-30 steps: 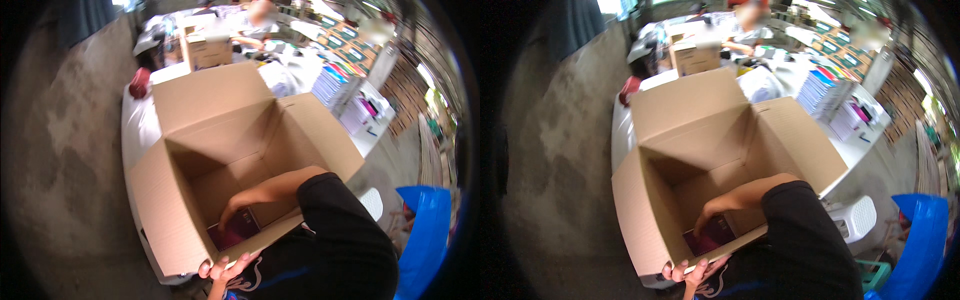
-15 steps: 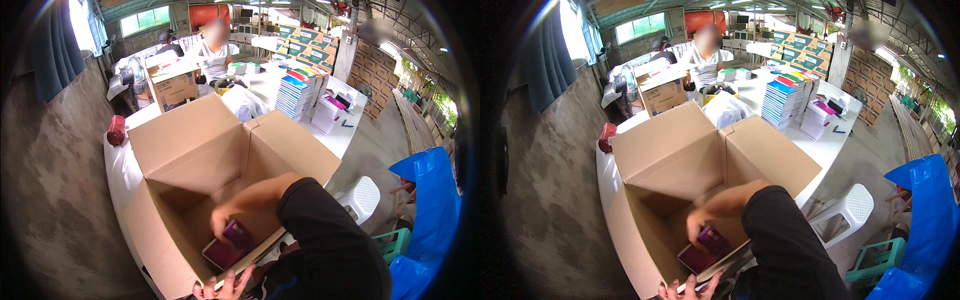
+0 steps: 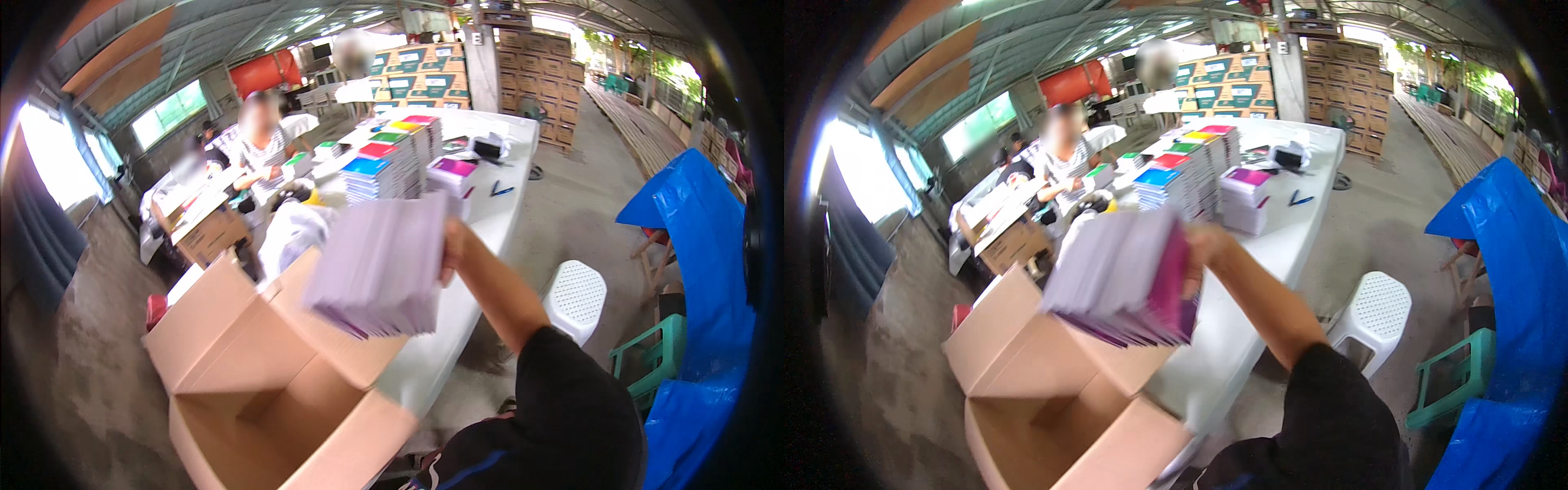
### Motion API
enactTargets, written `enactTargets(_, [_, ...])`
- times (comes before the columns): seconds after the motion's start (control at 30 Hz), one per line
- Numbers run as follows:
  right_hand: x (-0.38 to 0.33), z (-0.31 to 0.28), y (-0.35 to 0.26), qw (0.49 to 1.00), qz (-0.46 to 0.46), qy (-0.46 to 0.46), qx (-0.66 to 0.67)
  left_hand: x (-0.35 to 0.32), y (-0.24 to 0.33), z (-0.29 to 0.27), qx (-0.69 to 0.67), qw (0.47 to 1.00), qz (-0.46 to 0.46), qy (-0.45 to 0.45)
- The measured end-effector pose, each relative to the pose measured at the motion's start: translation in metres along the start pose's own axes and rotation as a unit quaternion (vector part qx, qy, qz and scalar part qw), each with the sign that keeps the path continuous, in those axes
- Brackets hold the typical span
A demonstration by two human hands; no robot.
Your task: The person uses pliers to cut the spiral binding off a stack of notebooks. They then place the notebooks into a cardboard box and later reattach spiral bindings to individual notebooks, stacking them on the table.
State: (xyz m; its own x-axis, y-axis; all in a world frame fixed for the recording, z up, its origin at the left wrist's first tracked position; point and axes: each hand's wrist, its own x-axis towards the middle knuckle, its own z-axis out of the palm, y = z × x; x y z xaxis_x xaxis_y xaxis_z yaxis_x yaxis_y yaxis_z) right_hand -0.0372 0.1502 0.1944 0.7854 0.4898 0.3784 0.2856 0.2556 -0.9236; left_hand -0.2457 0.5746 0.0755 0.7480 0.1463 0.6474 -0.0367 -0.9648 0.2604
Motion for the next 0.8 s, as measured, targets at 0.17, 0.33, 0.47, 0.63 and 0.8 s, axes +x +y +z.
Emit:
enactTargets(0.17, [-0.238, -0.052, 0.169, 0.759, -0.050, 0.567, 0.316, 0.003, 0.138, 0.016, -0.008, 0.982, 0.031, 0.188])
enactTargets(0.33, [-0.427, -0.069, 0.218, 0.723, 0.125, 0.548, 0.402, -0.007, 0.291, 0.088, -0.445, 0.893, 0.032, -0.063])
enactTargets(0.47, [-0.512, -0.067, 0.195, 0.699, 0.177, 0.535, 0.440, -0.065, 0.412, 0.213, -0.513, 0.693, 0.003, -0.507])
enactTargets(0.63, [-0.502, -0.088, 0.170, 0.687, 0.323, 0.510, 0.406, -0.151, 0.487, 0.273, -0.446, 0.594, -0.079, -0.665])
enactTargets(0.8, [-0.471, -0.119, 0.174, 0.756, 0.270, 0.488, 0.343, -0.151, 0.500, 0.318, -0.354, 0.684, -0.013, -0.638])
